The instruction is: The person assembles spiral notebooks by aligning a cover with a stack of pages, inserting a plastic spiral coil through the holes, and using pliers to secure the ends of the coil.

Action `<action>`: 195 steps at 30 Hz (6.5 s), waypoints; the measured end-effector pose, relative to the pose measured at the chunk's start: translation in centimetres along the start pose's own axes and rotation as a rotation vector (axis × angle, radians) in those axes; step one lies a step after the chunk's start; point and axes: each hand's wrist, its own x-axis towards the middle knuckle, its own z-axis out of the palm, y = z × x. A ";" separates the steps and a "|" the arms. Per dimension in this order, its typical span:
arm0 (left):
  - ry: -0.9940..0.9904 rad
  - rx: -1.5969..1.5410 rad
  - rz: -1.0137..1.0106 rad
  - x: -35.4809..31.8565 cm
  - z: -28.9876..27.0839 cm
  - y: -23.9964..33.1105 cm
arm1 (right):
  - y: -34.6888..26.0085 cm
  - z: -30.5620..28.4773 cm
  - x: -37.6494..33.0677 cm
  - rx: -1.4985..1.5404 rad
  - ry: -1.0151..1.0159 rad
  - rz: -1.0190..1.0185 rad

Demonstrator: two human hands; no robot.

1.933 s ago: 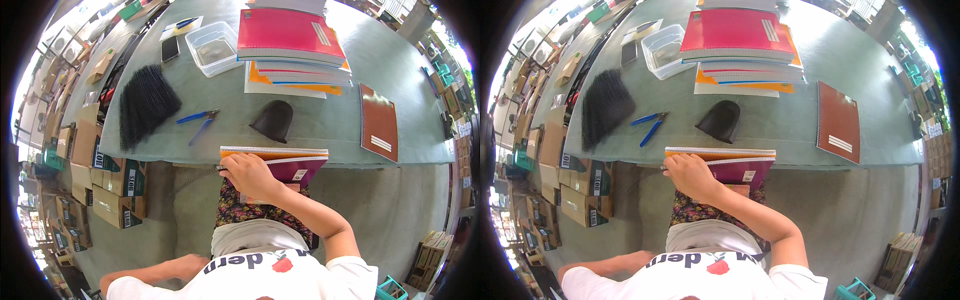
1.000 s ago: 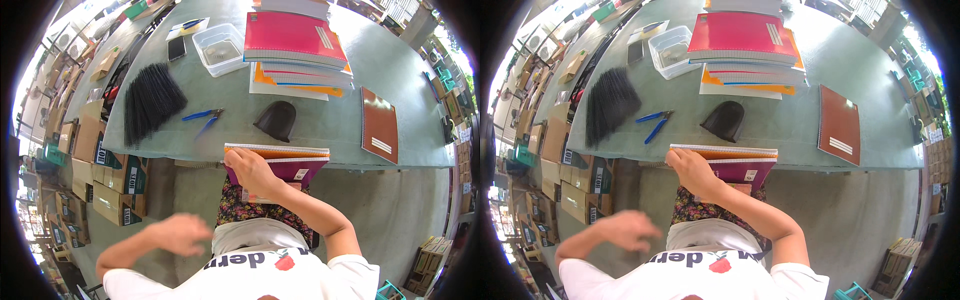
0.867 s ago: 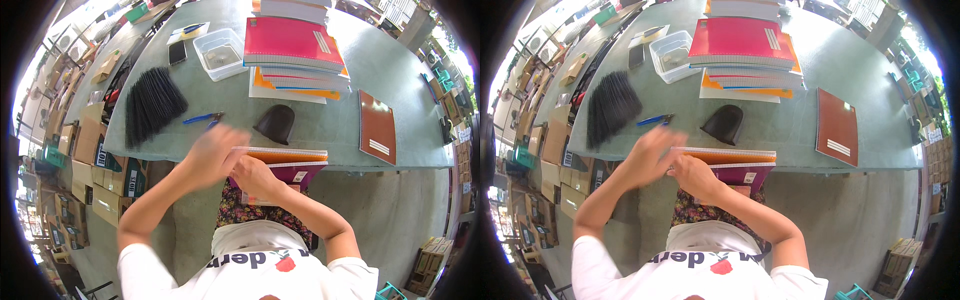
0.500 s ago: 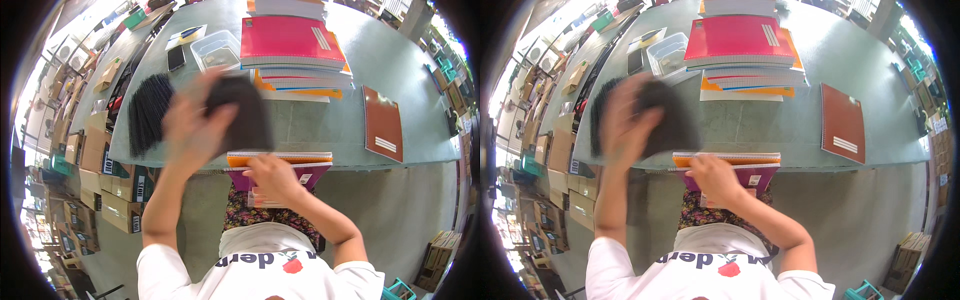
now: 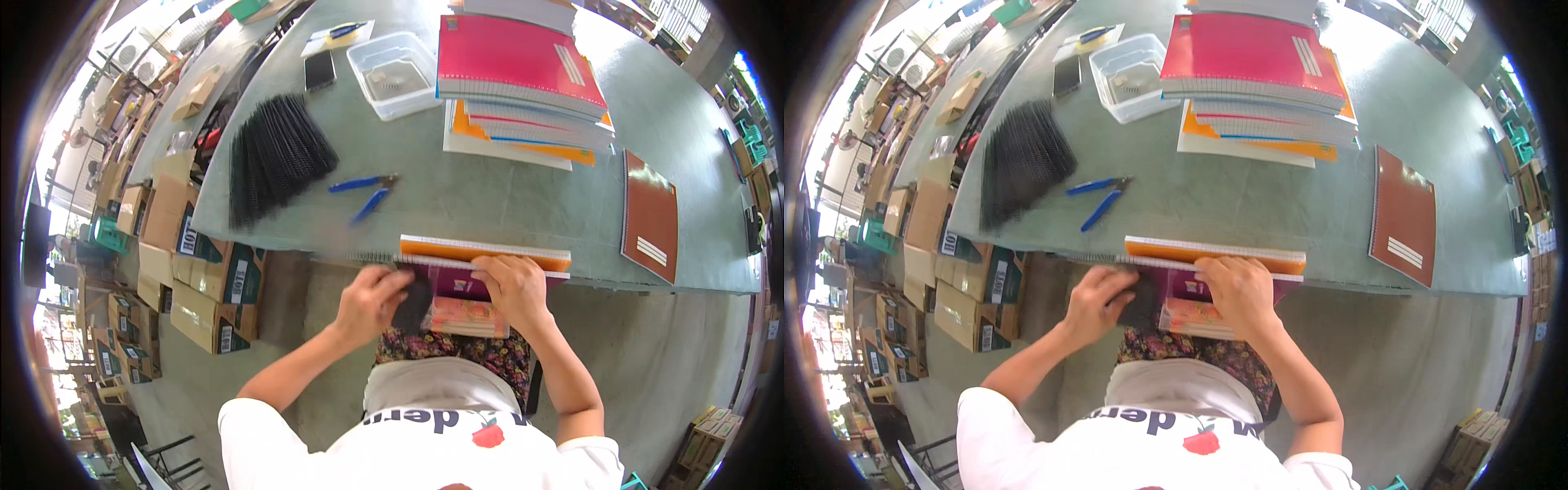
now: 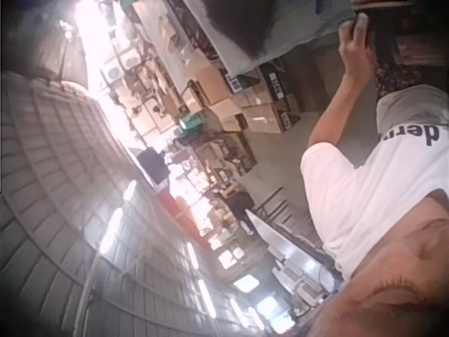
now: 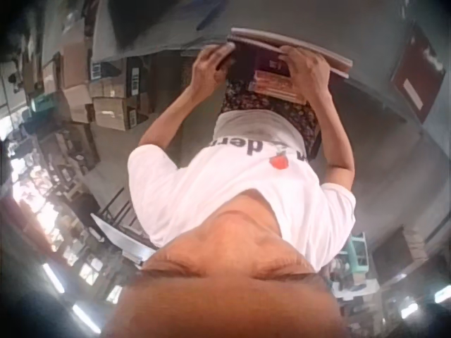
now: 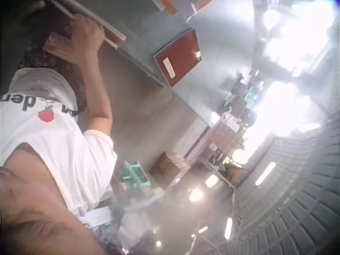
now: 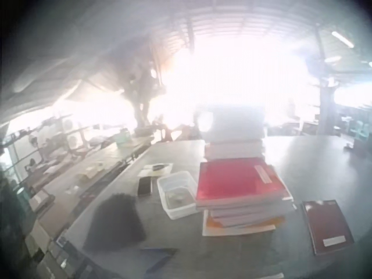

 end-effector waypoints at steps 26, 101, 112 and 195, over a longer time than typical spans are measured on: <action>0.395 0.094 0.054 2.3 -1.7 0.4 | 0.7 0.5 -0.3 0.072 0.012 0.050; -0.228 -0.062 0.186 5.5 6.3 5.5 | 5.5 -1.6 -5.7 1.125 0.159 0.606; -0.292 -0.017 0.211 6.2 7.9 6.6 | 6.1 -0.8 -6.9 1.287 0.187 0.620; -0.525 -0.684 -1.016 0.8 -4.7 -0.4 | -4.5 5.4 8.4 0.423 -0.376 0.235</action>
